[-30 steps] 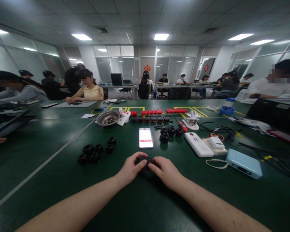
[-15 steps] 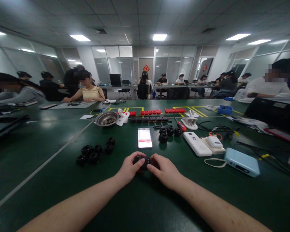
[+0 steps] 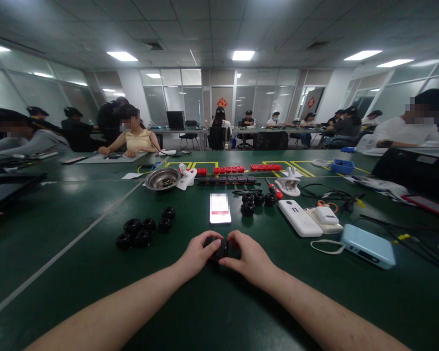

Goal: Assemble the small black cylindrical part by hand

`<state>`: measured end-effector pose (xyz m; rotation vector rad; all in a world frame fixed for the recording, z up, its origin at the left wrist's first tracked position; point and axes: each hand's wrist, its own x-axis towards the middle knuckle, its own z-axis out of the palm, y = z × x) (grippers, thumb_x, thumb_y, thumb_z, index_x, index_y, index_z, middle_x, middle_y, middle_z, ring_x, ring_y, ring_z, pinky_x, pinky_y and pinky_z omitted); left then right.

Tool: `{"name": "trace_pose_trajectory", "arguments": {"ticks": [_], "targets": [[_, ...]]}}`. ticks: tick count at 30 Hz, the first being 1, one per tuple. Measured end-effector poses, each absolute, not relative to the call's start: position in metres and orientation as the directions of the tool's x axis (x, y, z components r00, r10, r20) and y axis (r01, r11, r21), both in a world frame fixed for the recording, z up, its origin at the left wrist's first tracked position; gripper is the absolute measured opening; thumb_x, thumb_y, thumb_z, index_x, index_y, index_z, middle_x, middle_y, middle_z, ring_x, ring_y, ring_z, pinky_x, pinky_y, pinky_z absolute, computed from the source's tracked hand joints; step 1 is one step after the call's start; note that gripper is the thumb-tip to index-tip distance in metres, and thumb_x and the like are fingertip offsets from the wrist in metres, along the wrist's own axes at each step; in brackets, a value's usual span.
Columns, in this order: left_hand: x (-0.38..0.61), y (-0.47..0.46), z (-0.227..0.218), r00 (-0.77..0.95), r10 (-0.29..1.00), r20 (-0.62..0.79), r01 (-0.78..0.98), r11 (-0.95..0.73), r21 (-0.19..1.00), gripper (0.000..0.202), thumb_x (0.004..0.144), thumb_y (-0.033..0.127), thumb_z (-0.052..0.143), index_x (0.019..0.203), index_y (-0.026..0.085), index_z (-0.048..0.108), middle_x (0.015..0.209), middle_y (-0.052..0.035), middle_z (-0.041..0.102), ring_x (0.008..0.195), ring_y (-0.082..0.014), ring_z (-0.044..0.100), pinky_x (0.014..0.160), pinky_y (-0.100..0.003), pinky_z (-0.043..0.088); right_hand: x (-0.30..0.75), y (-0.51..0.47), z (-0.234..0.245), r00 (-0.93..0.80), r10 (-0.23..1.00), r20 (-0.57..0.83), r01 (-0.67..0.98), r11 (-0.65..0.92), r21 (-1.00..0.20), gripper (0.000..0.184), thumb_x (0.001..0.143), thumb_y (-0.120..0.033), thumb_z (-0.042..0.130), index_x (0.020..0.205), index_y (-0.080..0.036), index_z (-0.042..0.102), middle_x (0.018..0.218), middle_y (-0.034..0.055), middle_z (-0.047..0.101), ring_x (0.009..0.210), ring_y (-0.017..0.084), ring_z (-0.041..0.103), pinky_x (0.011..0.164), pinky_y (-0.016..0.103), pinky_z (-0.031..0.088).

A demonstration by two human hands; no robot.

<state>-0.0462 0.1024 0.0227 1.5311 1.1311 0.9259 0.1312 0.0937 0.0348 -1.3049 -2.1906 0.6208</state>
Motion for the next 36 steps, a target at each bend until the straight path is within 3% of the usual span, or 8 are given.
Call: {"name": "trace_pose_trajectory", "arguments": {"ticks": [5,8,14,18,21,24,28,36], "targets": [[-0.044,0.097,0.024,0.270,0.962,0.039,0.156,-0.084,0.984,0.035,0.074,0.045,0.053,0.094,0.016,0.054,0.090,-0.0048,0.055,0.078,-0.0208,0.058,0.063,-0.033,0.051,0.132,0.094,0.034,-0.416,0.891,0.181,0.659,0.433,-0.614,0.023,0.084,-0.040,0.051,0.083,-0.018,0.053,0.077,0.0009,0.055,0.070,0.014,0.050,0.059,0.024,0.035],[-0.045,0.096,0.023,0.277,0.959,0.066,0.152,-0.112,0.982,0.036,0.073,0.045,0.055,0.095,0.017,0.054,0.089,-0.0041,0.055,0.080,-0.0203,0.057,0.067,-0.032,0.050,0.131,0.095,0.034,-0.457,0.873,0.171,0.645,0.458,-0.612,0.027,0.089,-0.035,0.044,0.071,-0.017,0.054,0.070,0.0003,0.055,0.066,0.013,0.048,0.058,0.023,0.033],[-0.044,0.098,0.024,0.290,0.957,0.014,0.157,-0.062,0.986,0.039,0.073,0.048,0.053,0.096,0.017,0.055,0.090,-0.0045,0.056,0.076,-0.0189,0.058,0.060,-0.029,0.049,0.131,0.094,0.036,-0.432,0.883,0.183,0.626,0.440,-0.645,0.016,0.079,-0.032,0.060,0.084,-0.017,0.057,0.077,0.0011,0.056,0.069,0.014,0.050,0.060,0.024,0.037],[-0.044,0.097,0.026,0.273,0.962,-0.008,0.160,-0.037,0.986,0.037,0.073,0.047,0.053,0.094,0.016,0.055,0.085,-0.0041,0.057,0.073,-0.0190,0.057,0.058,-0.029,0.048,0.131,0.092,0.038,-0.413,0.885,0.215,0.588,0.440,-0.679,0.038,0.069,-0.027,0.071,0.101,-0.019,0.052,0.090,0.0016,0.056,0.079,0.016,0.051,0.067,0.026,0.040],[-0.045,0.095,0.027,0.271,0.962,0.030,0.149,-0.073,0.986,0.035,0.072,0.045,0.055,0.092,0.017,0.055,0.086,-0.0037,0.055,0.078,-0.0200,0.057,0.062,-0.030,0.049,0.132,0.091,0.037,-0.404,0.885,0.232,0.553,0.438,-0.708,0.037,0.071,-0.033,0.068,0.102,-0.021,0.050,0.089,0.0010,0.055,0.077,0.016,0.051,0.066,0.026,0.039],[-0.045,0.094,0.025,0.273,0.960,0.068,0.143,-0.110,0.984,0.034,0.073,0.044,0.054,0.095,0.017,0.053,0.089,-0.0044,0.054,0.080,-0.0210,0.057,0.064,-0.032,0.050,0.131,0.092,0.031,-0.392,0.886,0.249,0.501,0.432,-0.750,0.024,0.083,-0.042,0.049,0.091,-0.019,0.052,0.077,-0.0001,0.054,0.068,0.014,0.050,0.061,0.025,0.038],[-0.045,0.093,0.024,0.259,0.956,0.137,0.178,-0.186,0.966,0.035,0.074,0.044,0.054,0.095,0.017,0.054,0.089,-0.0048,0.055,0.081,-0.0213,0.056,0.069,-0.033,0.047,0.127,0.095,0.018,-0.376,0.881,0.288,0.401,0.435,-0.806,0.049,0.086,-0.059,0.026,0.066,-0.019,0.046,0.063,-0.0014,0.047,0.061,0.013,0.046,0.057,0.024,0.035],[-0.049,0.093,0.026,0.295,0.938,0.184,0.268,-0.266,0.926,0.035,0.068,0.039,0.062,0.096,0.018,0.058,0.084,-0.0024,0.059,0.075,-0.0183,0.054,0.066,-0.028,0.041,0.120,0.105,0.011,-0.359,0.905,0.229,0.304,0.345,-0.888,0.056,0.080,-0.069,0.030,0.058,-0.018,0.041,0.055,-0.0028,0.041,0.053,0.011,0.042,0.050,0.022,0.032]]}}
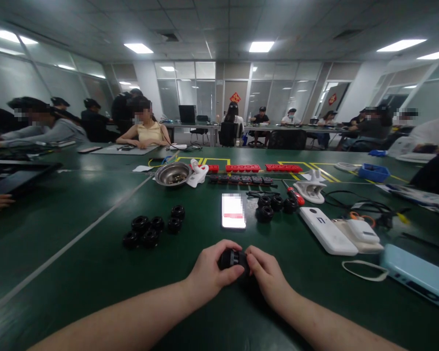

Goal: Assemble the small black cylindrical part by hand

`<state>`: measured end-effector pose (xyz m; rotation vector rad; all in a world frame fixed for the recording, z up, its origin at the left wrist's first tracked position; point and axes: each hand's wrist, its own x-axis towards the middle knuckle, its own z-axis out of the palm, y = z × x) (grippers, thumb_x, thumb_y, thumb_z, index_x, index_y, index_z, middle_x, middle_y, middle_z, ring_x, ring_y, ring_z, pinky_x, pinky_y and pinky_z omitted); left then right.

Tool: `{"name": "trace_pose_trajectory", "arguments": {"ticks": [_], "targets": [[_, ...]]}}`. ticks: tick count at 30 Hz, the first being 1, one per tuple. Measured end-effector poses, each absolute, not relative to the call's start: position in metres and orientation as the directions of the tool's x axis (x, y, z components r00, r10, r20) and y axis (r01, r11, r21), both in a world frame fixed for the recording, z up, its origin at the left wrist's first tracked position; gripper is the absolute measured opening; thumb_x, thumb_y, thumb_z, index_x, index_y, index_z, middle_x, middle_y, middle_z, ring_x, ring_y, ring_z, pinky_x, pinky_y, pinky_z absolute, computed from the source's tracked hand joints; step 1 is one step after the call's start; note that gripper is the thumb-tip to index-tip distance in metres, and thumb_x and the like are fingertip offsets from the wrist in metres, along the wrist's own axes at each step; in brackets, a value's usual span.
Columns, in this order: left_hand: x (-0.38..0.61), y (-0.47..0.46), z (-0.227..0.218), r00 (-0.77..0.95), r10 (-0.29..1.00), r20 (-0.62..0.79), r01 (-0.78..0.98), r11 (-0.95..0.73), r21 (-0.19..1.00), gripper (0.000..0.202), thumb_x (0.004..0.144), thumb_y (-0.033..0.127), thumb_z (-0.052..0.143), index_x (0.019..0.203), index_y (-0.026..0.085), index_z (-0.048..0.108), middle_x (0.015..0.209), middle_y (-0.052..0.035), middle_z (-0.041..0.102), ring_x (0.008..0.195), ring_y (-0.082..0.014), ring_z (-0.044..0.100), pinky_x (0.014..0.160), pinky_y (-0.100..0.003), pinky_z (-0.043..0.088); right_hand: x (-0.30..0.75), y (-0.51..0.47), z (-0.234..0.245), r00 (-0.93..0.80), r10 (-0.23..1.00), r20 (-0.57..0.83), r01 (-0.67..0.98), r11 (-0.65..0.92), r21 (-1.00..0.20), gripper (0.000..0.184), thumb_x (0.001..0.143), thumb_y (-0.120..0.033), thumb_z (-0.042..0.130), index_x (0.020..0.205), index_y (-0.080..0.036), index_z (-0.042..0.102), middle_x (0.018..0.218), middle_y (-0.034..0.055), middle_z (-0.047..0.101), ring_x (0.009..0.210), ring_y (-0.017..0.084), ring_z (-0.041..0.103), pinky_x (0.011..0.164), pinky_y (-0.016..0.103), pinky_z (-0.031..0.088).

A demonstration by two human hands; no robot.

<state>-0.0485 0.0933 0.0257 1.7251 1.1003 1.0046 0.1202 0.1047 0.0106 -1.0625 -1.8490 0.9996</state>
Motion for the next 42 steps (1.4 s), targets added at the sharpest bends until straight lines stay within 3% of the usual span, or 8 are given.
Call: {"name": "trace_pose_trajectory", "arguments": {"ticks": [7,11,14,22,25,29,34,42], "targets": [[-0.050,0.100,0.020,0.257,0.944,0.206,0.265,-0.274,0.924,0.045,0.065,0.045,0.065,0.100,0.019,0.055,0.093,-0.0047,0.062,0.083,-0.0202,0.057,0.074,-0.030,0.043,0.120,0.105,0.008,-0.443,0.882,0.164,0.158,0.257,-0.954,0.050,0.083,-0.060,0.036,0.066,-0.016,0.050,0.062,-0.0001,0.049,0.060,0.012,0.046,0.055,0.023,0.035],[-0.050,0.107,0.017,0.274,0.958,0.083,0.176,-0.135,0.975,0.048,0.070,0.051,0.057,0.107,0.021,0.051,0.091,-0.0033,0.062,0.083,-0.0201,0.058,0.072,-0.030,0.043,0.124,0.109,0.013,-0.495,0.862,0.111,0.145,0.207,-0.967,0.029,0.081,-0.043,0.052,0.098,-0.019,0.052,0.080,0.0010,0.053,0.072,0.015,0.049,0.064,0.024,0.040],[-0.049,0.108,0.017,0.268,0.963,0.022,0.151,-0.065,0.986,0.041,0.072,0.053,0.055,0.095,0.019,0.055,0.082,-0.0021,0.061,0.075,-0.0185,0.057,0.067,-0.028,0.043,0.130,0.113,0.016,-0.583,0.809,0.080,0.197,0.235,-0.952,0.038,0.078,-0.037,0.057,0.112,-0.022,0.046,0.085,0.0006,0.053,0.074,0.015,0.050,0.065,0.025,0.040],[-0.051,0.104,0.009,0.303,0.937,0.174,0.287,-0.264,0.921,0.039,0.067,0.048,0.063,0.098,0.025,0.056,0.092,-0.0011,0.063,0.083,-0.0192,0.058,0.071,-0.027,0.044,0.132,0.117,0.012,-0.472,0.866,0.166,0.407,0.381,-0.830,0.061,0.082,-0.068,0.021,0.068,-0.017,0.051,0.069,0.0033,0.051,0.069,0.018,0.047,0.066,0.032,0.037],[-0.052,0.107,0.006,0.352,0.929,0.113,0.237,-0.206,0.950,0.055,0.068,0.046,0.063,0.117,0.030,0.044,0.110,-0.0016,0.060,0.100,-0.0214,0.056,0.086,-0.031,0.041,0.132,0.118,0.013,-0.502,0.853,0.144,0.377,0.366,-0.851,0.053,0.085,-0.061,0.027,0.073,-0.017,0.054,0.073,0.0040,0.053,0.070,0.017,0.048,0.068,0.031,0.038],[-0.051,0.110,0.012,0.336,0.942,0.007,0.206,-0.080,0.975,0.046,0.073,0.050,0.056,0.109,0.023,0.048,0.096,-0.0026,0.062,0.089,-0.0212,0.058,0.079,-0.031,0.042,0.133,0.117,0.013,-0.512,0.856,0.073,0.331,0.275,-0.903,0.025,0.077,-0.037,0.054,0.091,-0.017,0.056,0.085,0.0046,0.055,0.078,0.018,0.050,0.071,0.031,0.040],[-0.048,0.112,0.016,0.275,0.960,-0.047,0.233,-0.019,0.972,0.035,0.073,0.046,0.056,0.098,0.020,0.054,0.088,-0.0018,0.061,0.082,-0.0193,0.056,0.073,-0.029,0.042,0.133,0.115,0.013,-0.536,0.842,0.057,0.285,0.244,-0.927,0.040,0.071,-0.019,0.062,0.109,-0.022,0.051,0.099,0.0027,0.055,0.088,0.017,0.051,0.079,0.031,0.041],[-0.047,0.104,0.016,0.183,0.982,0.040,0.183,-0.074,0.980,0.036,0.070,0.049,0.057,0.093,0.021,0.055,0.087,-0.0021,0.059,0.082,-0.0198,0.055,0.071,-0.029,0.042,0.134,0.116,0.013,-0.423,0.897,0.129,0.427,0.322,-0.845,0.029,0.082,-0.047,0.045,0.080,-0.019,0.052,0.077,0.0018,0.053,0.075,0.018,0.048,0.068,0.032,0.037]]}}
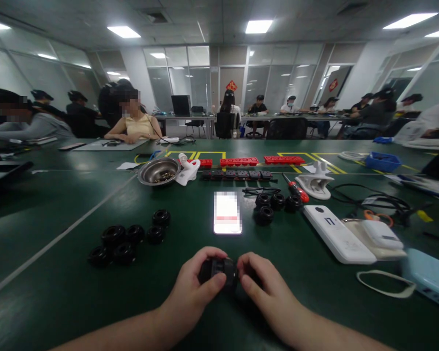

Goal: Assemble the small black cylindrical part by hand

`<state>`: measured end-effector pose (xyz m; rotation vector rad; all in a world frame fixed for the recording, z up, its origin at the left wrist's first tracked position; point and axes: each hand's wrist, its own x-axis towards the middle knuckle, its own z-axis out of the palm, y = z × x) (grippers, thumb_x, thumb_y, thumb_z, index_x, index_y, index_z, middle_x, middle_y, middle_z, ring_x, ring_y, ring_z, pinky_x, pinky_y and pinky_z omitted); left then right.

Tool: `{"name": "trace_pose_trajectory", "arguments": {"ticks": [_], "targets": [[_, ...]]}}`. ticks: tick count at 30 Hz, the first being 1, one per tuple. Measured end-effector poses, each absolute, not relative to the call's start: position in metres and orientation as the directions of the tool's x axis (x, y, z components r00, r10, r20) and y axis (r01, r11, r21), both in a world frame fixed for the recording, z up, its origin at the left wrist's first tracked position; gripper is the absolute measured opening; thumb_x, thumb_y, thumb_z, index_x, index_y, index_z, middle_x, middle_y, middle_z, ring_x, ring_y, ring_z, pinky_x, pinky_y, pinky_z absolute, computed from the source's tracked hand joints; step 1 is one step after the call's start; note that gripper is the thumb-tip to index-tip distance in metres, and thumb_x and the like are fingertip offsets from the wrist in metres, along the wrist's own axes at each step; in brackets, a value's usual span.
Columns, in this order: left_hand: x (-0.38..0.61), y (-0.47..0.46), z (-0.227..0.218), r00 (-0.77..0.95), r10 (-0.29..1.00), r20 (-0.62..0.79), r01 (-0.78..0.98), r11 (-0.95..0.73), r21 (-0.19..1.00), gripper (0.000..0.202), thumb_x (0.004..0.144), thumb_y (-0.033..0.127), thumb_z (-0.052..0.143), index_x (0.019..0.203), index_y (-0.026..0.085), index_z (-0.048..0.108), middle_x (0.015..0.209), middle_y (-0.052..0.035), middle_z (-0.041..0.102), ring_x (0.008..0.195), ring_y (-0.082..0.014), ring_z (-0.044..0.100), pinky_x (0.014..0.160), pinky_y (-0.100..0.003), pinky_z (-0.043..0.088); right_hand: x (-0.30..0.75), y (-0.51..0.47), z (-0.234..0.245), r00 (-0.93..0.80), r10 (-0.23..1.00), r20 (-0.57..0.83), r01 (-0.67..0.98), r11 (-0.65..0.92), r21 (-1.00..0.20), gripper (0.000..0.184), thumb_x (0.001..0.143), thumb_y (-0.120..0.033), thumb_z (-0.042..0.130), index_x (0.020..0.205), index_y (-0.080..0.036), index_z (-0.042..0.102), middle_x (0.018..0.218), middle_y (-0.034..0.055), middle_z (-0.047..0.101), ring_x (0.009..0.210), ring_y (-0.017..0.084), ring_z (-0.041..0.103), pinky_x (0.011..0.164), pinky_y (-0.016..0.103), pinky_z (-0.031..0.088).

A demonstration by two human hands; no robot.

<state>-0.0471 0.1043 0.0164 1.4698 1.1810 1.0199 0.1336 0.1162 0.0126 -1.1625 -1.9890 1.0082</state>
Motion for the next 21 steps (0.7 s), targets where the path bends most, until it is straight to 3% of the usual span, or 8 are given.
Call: {"name": "trace_pose_trajectory", "arguments": {"ticks": [2,4,7,11,14,18,21], "targets": [[-0.0456,0.1017,0.0161,0.229,0.971,0.067,0.143,-0.102,0.985,0.037,0.069,0.045,0.060,0.097,0.022,0.053,0.094,-0.0019,0.060,0.088,-0.0201,0.055,0.077,-0.029,0.041,0.1338,0.1177,0.0123,-0.482,0.861,0.164,0.435,0.397,-0.808,0.042,0.086,-0.053,0.033,0.070,-0.018,0.052,0.069,0.0009,0.051,0.071,0.017,0.047,0.068,0.033,0.035],[-0.0445,0.1011,0.0160,0.280,0.958,0.064,0.103,-0.097,0.990,0.042,0.070,0.043,0.061,0.105,0.023,0.049,0.100,-0.0019,0.060,0.094,-0.0205,0.056,0.083,-0.030,0.040,0.1337,0.1184,0.0122,-0.520,0.833,0.190,0.409,0.438,-0.801,0.045,0.086,-0.055,0.034,0.069,-0.018,0.052,0.069,0.0004,0.052,0.069,0.016,0.046,0.068,0.032,0.035],[-0.0443,0.1035,0.0168,0.316,0.949,0.002,0.116,-0.041,0.992,0.044,0.073,0.043,0.057,0.110,0.023,0.045,0.097,-0.0019,0.061,0.091,-0.0200,0.056,0.081,-0.031,0.040,0.1335,0.1171,0.0133,-0.471,0.866,0.168,0.419,0.387,-0.821,0.033,0.079,-0.050,0.052,0.079,-0.018,0.054,0.076,0.0014,0.054,0.073,0.016,0.048,0.068,0.031,0.037],[-0.0457,0.1061,0.0176,0.279,0.960,-0.034,0.165,-0.013,0.986,0.034,0.074,0.045,0.055,0.096,0.020,0.051,0.086,-0.0007,0.058,0.081,-0.0183,0.054,0.071,-0.029,0.041,0.1341,0.1135,0.0162,-0.462,0.873,0.155,0.447,0.381,-0.810,0.033,0.072,-0.040,0.065,0.095,-0.019,0.054,0.086,0.0027,0.055,0.081,0.019,0.050,0.073,0.032,0.038],[-0.0464,0.1042,0.0166,0.247,0.969,0.007,0.161,-0.048,0.986,0.034,0.073,0.046,0.056,0.095,0.020,0.051,0.085,0.0002,0.056,0.079,-0.0173,0.053,0.069,-0.028,0.041,0.1339,0.1141,0.0168,-0.464,0.869,0.172,0.443,0.396,-0.804,0.037,0.078,-0.052,0.054,0.095,-0.019,0.053,0.087,0.0039,0.055,0.081,0.019,0.050,0.072,0.033,0.038],[-0.0460,0.1016,0.0157,0.257,0.966,0.033,0.199,-0.086,0.976,0.040,0.069,0.044,0.061,0.100,0.021,0.051,0.089,-0.0010,0.057,0.082,-0.0189,0.053,0.072,-0.029,0.041,0.1332,0.1184,0.0143,-0.520,0.830,0.203,0.443,0.465,-0.767,0.055,0.086,-0.063,0.024,0.070,-0.018,0.051,0.069,0.0013,0.052,0.069,0.017,0.047,0.068,0.033,0.035],[-0.0460,0.1029,0.0158,0.315,0.949,0.002,0.207,-0.071,0.976,0.045,0.067,0.041,0.064,0.106,0.022,0.052,0.098,-0.0022,0.059,0.091,-0.0209,0.054,0.078,-0.030,0.041,0.1339,0.1190,0.0126,-0.535,0.818,0.211,0.445,0.486,-0.753,0.055,0.087,-0.061,0.025,0.060,-0.018,0.046,0.062,-0.0004,0.048,0.064,0.015,0.045,0.066,0.032,0.034]]}}
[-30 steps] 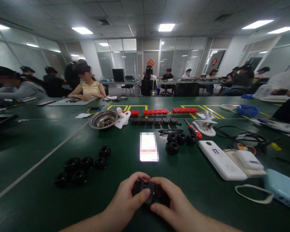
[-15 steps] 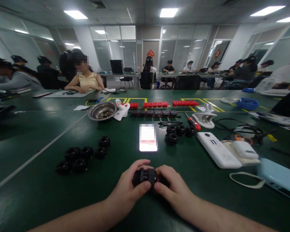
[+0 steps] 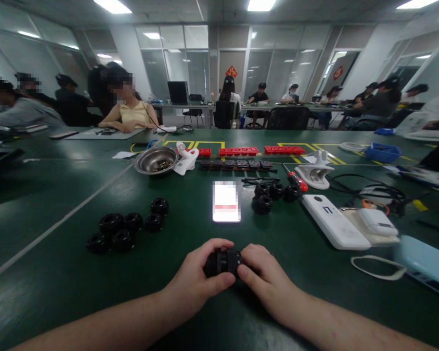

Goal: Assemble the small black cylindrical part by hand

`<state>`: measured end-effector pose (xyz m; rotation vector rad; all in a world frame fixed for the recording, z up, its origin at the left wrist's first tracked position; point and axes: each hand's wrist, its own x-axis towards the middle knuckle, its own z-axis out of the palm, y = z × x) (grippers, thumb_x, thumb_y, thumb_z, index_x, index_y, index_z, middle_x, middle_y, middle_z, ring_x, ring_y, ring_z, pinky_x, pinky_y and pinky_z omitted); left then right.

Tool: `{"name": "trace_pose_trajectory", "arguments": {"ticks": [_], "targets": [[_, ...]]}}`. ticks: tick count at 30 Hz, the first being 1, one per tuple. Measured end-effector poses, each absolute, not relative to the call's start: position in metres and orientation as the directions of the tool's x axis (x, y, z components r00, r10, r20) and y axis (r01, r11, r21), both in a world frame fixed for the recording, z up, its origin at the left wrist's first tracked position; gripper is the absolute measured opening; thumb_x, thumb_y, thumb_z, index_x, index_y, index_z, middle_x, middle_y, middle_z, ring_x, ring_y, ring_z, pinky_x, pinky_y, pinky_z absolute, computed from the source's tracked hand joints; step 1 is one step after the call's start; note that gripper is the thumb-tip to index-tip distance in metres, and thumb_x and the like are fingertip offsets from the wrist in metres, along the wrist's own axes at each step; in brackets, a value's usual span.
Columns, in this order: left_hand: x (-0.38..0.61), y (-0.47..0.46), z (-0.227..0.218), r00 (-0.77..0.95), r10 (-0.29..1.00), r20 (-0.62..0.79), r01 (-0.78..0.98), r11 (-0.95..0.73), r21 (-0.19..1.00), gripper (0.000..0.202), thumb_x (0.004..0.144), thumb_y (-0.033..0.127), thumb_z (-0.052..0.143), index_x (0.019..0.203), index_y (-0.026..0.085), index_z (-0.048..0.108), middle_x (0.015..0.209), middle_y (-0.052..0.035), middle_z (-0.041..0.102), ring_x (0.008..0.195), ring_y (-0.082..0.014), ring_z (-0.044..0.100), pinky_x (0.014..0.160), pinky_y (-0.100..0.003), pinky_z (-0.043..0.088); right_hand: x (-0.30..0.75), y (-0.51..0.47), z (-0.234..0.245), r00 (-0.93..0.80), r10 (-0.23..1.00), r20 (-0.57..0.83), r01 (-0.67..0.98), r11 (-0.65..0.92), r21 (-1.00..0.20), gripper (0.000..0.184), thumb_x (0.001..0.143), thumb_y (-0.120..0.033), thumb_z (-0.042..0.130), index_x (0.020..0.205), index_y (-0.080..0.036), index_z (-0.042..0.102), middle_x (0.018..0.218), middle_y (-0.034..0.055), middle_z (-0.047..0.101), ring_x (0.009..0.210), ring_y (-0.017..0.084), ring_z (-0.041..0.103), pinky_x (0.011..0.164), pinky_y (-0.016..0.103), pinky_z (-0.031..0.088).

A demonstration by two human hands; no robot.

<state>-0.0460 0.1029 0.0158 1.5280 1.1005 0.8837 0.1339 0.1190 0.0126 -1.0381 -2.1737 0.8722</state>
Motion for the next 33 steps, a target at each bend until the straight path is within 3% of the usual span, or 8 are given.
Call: {"name": "trace_pose_trajectory", "arguments": {"ticks": [5,10,13,18,25,27,30,33], "targets": [[-0.0484,0.1084,0.0165,0.328,0.943,-0.053,0.153,0.002,0.988,0.045,0.074,0.047,0.054,0.110,0.020,0.050,0.095,-0.0031,0.061,0.089,-0.0206,0.056,0.077,-0.032,0.042,0.1333,0.1138,0.0146,-0.504,0.852,0.142,0.488,0.417,-0.767,0.023,0.075,-0.038,0.063,0.084,-0.018,0.055,0.079,0.0014,0.055,0.075,0.017,0.049,0.068,0.031,0.038],[-0.0488,0.1082,0.0183,0.314,0.946,-0.083,0.189,0.024,0.982,0.033,0.073,0.043,0.056,0.095,0.019,0.055,0.086,-0.0007,0.058,0.080,-0.0175,0.054,0.071,-0.028,0.041,0.1323,0.1101,0.0149,-0.454,0.887,0.084,0.537,0.347,-0.769,0.049,0.061,-0.030,0.076,0.103,-0.021,0.052,0.093,0.0034,0.055,0.087,0.021,0.049,0.076,0.035,0.040],[-0.0482,0.1046,0.0179,0.275,0.960,-0.053,0.167,0.007,0.986,0.033,0.073,0.044,0.056,0.095,0.020,0.053,0.083,0.0003,0.056,0.075,-0.0163,0.052,0.066,-0.027,0.041,0.1333,0.1107,0.0146,-0.419,0.906,0.064,0.525,0.300,-0.797,0.050,0.063,-0.048,0.069,0.099,-0.019,0.050,0.090,0.0041,0.053,0.084,0.021,0.049,0.071,0.034,0.040],[-0.0477,0.1014,0.0170,0.260,0.965,0.035,0.133,-0.072,0.989,0.040,0.071,0.043,0.060,0.104,0.023,0.050,0.092,-0.0009,0.058,0.084,-0.0184,0.054,0.074,-0.028,0.042,0.1339,0.1135,0.0160,-0.527,0.831,0.177,0.440,0.445,-0.780,0.051,0.087,-0.059,0.024,0.069,-0.019,0.049,0.067,0.0006,0.051,0.068,0.016,0.046,0.067,0.033,0.036],[-0.0487,0.1055,0.0174,0.300,0.953,-0.045,0.160,-0.004,0.987,0.046,0.073,0.048,0.056,0.110,0.022,0.048,0.091,-0.0015,0.059,0.084,-0.0190,0.055,0.073,-0.029,0.043,0.1320,0.1131,0.0154,-0.456,0.887,0.069,0.454,0.299,-0.839,0.016,0.077,-0.033,0.057,0.076,-0.018,0.051,0.076,0.0010,0.054,0.075,0.017,0.048,0.068,0.030,0.038],[-0.0489,0.1073,0.0177,0.289,0.954,-0.077,0.177,0.026,0.984,0.040,0.073,0.047,0.054,0.103,0.020,0.052,0.087,-0.0014,0.059,0.081,-0.0185,0.055,0.071,-0.029,0.043,0.1322,0.1109,0.0147,-0.448,0.892,0.059,0.445,0.279,-0.851,0.023,0.070,-0.027,0.065,0.087,-0.019,0.052,0.084,0.0016,0.055,0.080,0.018,0.049,0.072,0.031,0.039],[-0.0488,0.1074,0.0180,0.252,0.965,-0.071,0.202,0.020,0.979,0.031,0.072,0.045,0.055,0.091,0.019,0.055,0.082,-0.0004,0.056,0.077,-0.0173,0.053,0.068,-0.028,0.042,0.1337,0.1089,0.0142,-0.422,0.900,0.108,0.466,0.318,-0.826,0.034,0.068,-0.035,0.067,0.094,-0.020,0.052,0.090,0.0029,0.053,0.085,0.020,0.049,0.076,0.034,0.040],[-0.0483,0.1046,0.0176,0.240,0.971,-0.016,0.197,-0.032,0.980,0.030,0.071,0.042,0.057,0.091,0.021,0.055,0.083,0.0000,0.056,0.076,-0.0170,0.052,0.067,-0.027,0.041,0.1353,0.1102,0.0154,-0.412,0.896,0.165,0.475,0.366,-0.801,0.040,0.079,-0.058,0.046,0.087,-0.019,0.053,0.085,0.0039,0.053,0.082,0.020,0.048,0.073,0.036,0.039]]}}
